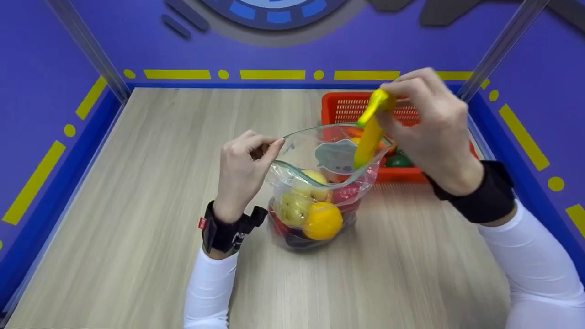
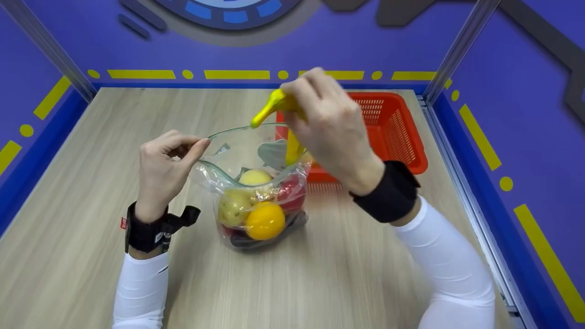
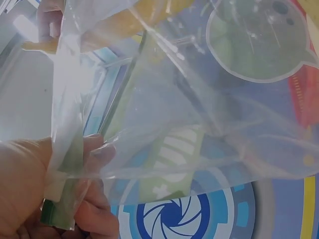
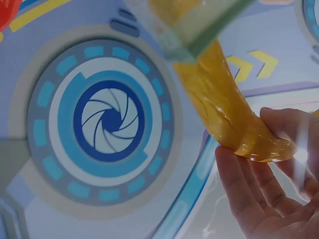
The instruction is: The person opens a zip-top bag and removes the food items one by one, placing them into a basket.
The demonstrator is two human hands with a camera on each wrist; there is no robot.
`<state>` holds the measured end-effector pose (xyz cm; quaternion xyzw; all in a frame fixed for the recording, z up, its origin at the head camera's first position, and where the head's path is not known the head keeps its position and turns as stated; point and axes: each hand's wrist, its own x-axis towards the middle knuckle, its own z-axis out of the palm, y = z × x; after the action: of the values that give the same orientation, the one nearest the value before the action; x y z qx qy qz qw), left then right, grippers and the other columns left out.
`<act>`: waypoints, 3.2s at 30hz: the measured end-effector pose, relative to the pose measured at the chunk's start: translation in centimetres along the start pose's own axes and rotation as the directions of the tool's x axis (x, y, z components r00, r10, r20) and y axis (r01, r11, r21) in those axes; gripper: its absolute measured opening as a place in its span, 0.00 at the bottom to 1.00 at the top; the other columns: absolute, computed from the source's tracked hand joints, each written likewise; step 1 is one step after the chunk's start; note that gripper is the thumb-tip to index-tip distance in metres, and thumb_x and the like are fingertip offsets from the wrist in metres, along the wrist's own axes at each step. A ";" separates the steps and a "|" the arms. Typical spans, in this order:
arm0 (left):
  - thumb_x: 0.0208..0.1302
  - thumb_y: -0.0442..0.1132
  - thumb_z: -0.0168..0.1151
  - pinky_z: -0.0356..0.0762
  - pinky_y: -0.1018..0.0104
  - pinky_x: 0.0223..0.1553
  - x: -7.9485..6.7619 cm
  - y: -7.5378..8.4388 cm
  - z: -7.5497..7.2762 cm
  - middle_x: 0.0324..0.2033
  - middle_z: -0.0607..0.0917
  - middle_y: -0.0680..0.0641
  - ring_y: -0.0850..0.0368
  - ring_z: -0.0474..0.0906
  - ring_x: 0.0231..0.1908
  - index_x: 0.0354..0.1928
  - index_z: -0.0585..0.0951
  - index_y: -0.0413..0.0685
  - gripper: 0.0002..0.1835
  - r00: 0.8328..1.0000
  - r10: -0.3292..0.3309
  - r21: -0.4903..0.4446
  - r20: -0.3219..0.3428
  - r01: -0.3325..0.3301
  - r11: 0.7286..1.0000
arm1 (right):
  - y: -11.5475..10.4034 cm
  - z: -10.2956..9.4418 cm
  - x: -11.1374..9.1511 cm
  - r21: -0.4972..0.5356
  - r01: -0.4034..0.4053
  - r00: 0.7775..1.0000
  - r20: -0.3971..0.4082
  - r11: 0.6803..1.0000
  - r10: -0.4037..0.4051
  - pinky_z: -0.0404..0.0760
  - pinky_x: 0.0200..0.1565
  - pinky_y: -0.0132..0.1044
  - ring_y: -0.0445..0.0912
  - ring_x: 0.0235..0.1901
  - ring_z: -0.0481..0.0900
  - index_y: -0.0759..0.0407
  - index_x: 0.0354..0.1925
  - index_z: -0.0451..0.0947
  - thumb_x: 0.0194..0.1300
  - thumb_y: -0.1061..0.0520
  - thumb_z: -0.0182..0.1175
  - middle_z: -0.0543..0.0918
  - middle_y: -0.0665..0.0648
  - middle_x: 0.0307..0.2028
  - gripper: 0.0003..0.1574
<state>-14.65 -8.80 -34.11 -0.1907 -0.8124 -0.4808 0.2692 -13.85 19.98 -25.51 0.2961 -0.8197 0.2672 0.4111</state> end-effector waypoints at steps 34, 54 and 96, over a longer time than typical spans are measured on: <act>0.68 0.36 0.72 0.70 0.76 0.30 0.0 -0.1 0.0 0.25 0.84 0.43 0.60 0.74 0.25 0.35 0.92 0.39 0.06 1.000 -0.015 -0.008 0.010 0.015 1.000 | 19.1 3.5 -2.4 -0.406 -0.274 0.781 0.435 0.872 0.448 0.81 0.50 0.64 0.68 0.44 0.80 0.66 0.51 0.83 0.70 0.62 0.69 0.82 0.70 0.46 0.14; 0.68 0.36 0.72 0.68 0.76 0.29 0.1 -0.2 0.0 0.24 0.83 0.44 0.61 0.72 0.25 0.34 0.92 0.40 0.07 1.000 -0.005 0.003 0.005 0.005 1.000 | 24.3 8.5 -5.6 -0.415 -0.247 0.474 0.736 0.876 0.482 0.82 0.59 0.61 0.65 0.51 0.82 0.66 0.52 0.85 0.69 0.69 0.65 0.87 0.71 0.50 0.13; 0.68 0.36 0.72 0.70 0.76 0.30 -0.1 0.2 0.0 0.25 0.84 0.43 0.60 0.74 0.25 0.35 0.92 0.40 0.06 1.000 -0.015 -0.007 0.012 0.015 1.000 | 9.1 1.4 1.2 -0.122 -0.100 0.805 0.574 0.988 0.152 0.89 0.47 0.56 0.59 0.44 0.87 0.62 0.55 0.86 0.69 0.62 0.70 0.89 0.65 0.50 0.17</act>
<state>-14.47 -8.76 -34.02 -0.1887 -0.8136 -0.4846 0.2600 -21.52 24.92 -26.99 0.2905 -0.9345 0.1555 0.1349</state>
